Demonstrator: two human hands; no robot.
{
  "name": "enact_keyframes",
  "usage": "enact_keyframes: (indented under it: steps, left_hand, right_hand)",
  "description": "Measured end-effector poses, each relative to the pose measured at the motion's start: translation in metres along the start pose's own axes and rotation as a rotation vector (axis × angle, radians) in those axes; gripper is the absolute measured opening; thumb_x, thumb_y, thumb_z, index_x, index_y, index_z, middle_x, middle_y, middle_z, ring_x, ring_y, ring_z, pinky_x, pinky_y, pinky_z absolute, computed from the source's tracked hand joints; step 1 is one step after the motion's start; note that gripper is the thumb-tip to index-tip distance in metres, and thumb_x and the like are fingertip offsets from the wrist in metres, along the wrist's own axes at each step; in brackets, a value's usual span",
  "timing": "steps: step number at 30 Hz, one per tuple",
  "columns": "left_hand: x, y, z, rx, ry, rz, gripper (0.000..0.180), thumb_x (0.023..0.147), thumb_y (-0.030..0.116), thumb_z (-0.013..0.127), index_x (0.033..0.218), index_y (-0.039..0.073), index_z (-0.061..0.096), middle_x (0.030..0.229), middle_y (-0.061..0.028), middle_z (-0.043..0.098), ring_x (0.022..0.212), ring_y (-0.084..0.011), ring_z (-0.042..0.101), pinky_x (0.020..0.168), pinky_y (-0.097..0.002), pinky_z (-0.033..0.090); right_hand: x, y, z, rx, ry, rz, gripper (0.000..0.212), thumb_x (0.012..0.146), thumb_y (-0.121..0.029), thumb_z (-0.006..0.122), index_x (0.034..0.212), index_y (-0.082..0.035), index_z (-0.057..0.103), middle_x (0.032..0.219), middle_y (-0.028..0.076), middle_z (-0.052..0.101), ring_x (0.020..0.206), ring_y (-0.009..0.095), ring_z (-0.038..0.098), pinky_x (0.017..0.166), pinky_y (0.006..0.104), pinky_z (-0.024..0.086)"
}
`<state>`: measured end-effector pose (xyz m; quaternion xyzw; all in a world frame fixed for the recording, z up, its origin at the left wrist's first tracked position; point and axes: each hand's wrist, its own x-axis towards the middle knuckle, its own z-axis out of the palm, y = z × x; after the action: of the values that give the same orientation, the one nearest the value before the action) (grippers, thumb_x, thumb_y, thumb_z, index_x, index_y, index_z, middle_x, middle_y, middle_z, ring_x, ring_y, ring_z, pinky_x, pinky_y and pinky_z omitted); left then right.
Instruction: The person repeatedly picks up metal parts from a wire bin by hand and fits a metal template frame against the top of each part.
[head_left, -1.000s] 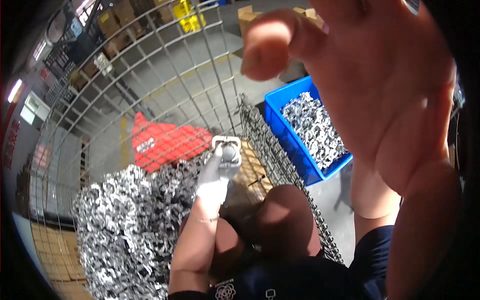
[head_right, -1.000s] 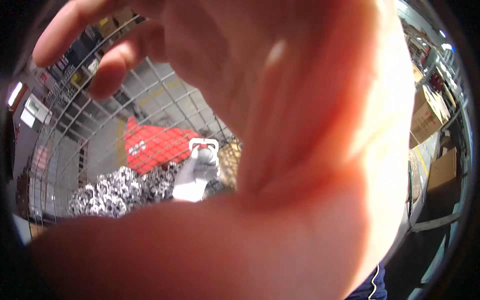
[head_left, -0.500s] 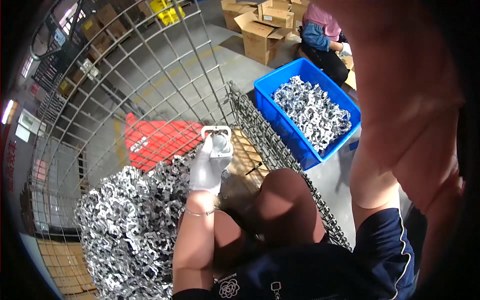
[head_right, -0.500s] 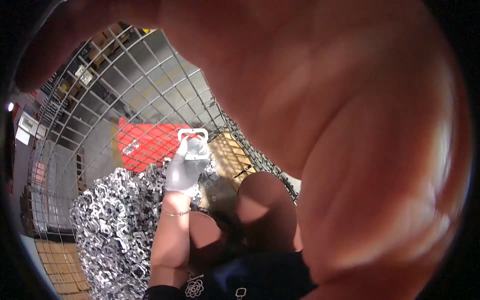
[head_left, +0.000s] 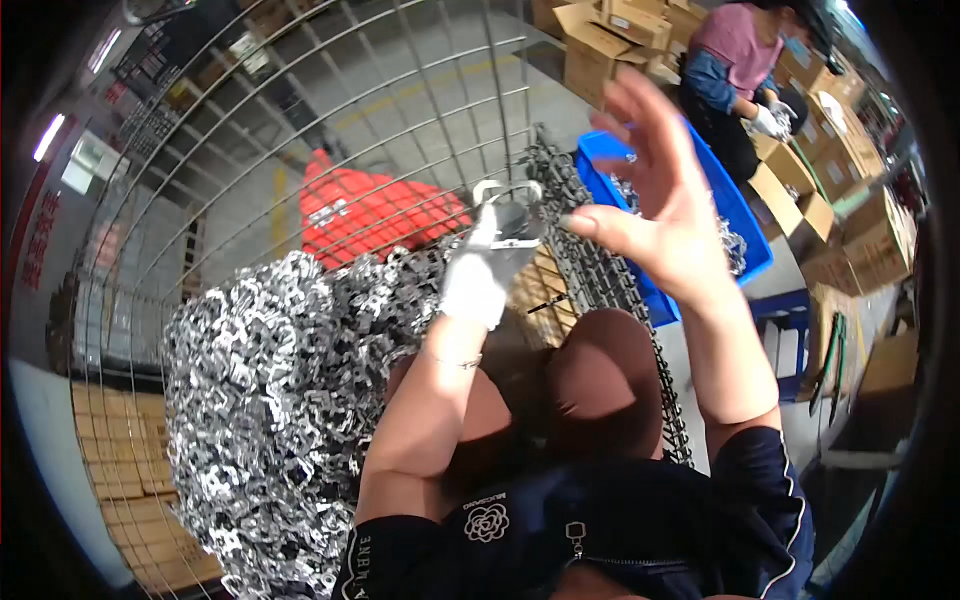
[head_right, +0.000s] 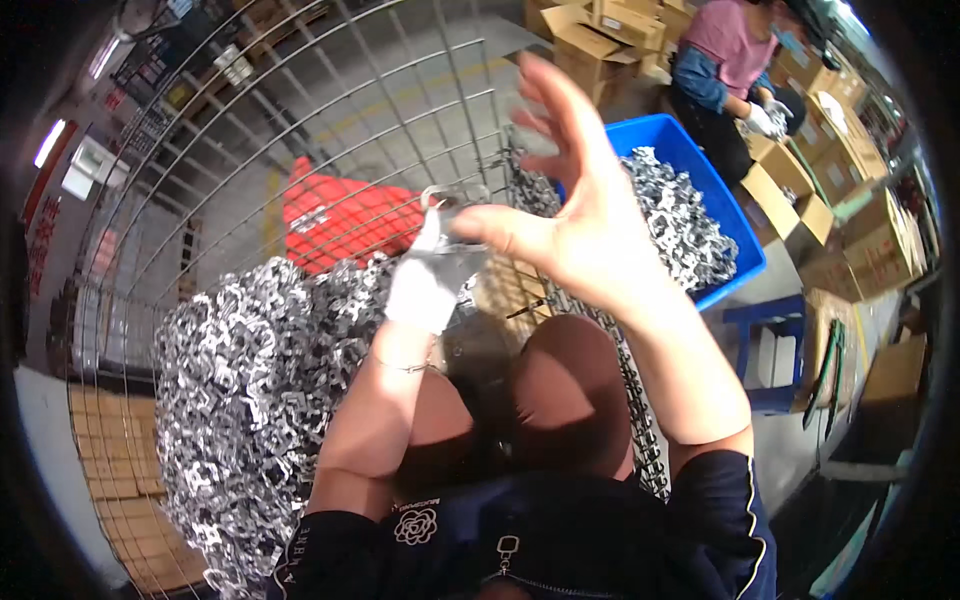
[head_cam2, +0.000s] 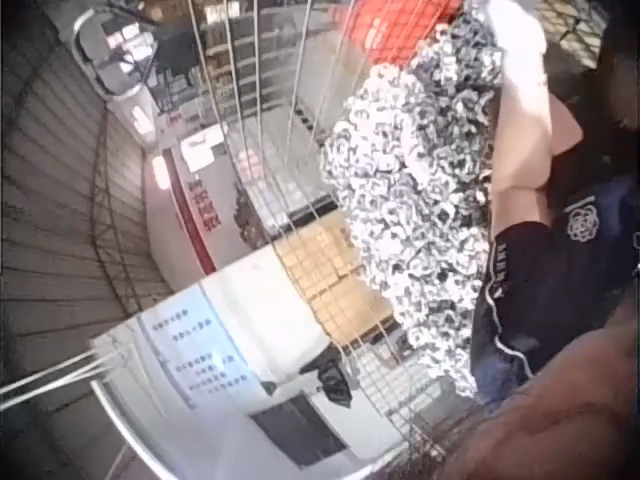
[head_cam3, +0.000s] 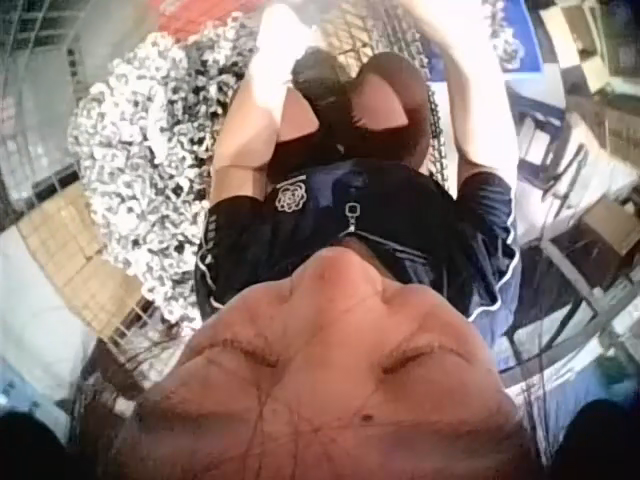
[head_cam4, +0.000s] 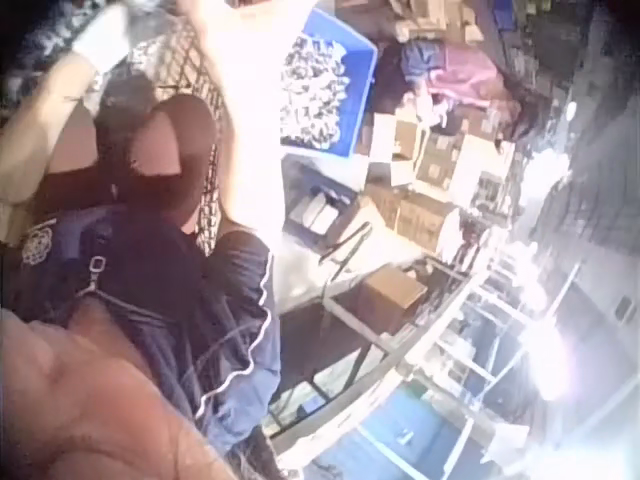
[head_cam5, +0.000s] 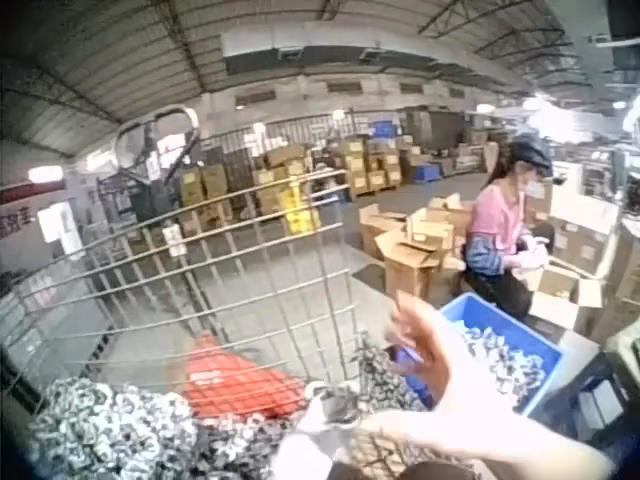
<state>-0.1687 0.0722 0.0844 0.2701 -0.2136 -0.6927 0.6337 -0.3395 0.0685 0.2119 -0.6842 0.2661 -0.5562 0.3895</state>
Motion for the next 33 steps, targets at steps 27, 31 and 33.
enact_keyframes:
  steps: [27,31,33]
  left_hand:
    - [0.015,0.036,-0.268,2.336,0.399,-0.257,0.045,0.063,0.038,0.069,0.095,0.010,0.055,0.094,-0.0114,0.058,0.086,-0.0282,0.057,0.076,-0.0405,0.045]
    - [0.031,0.020,-0.287,2.446,0.419,-0.607,0.045,0.065,0.031,0.067,0.103,0.013,0.049,0.099,-0.0118,0.054,0.089,-0.0277,0.057,0.076,-0.0415,0.044]
    - [0.040,0.017,-0.293,2.417,0.487,-0.575,0.038,0.067,0.020,0.060,0.103,0.013,0.049,0.096,-0.0111,0.054,0.087,-0.0272,0.058,0.073,-0.0404,0.044]
  right_hand:
    - [-0.032,0.102,0.052,0.618,0.341,0.706,0.007,0.084,-0.012,0.055,0.088,-0.006,0.054,0.073,0.001,0.056,0.066,0.008,0.053,0.052,0.0210,0.043]
    - [-0.028,0.107,0.053,0.579,0.382,0.749,0.007,0.085,-0.011,0.054,0.090,-0.006,0.053,0.075,0.001,0.055,0.066,0.008,0.053,0.052,0.0211,0.043]
    - [-0.028,0.109,0.051,0.565,0.363,0.744,0.008,0.085,-0.011,0.053,0.091,-0.006,0.053,0.075,0.001,0.055,0.066,0.008,0.053,0.052,0.0217,0.044]
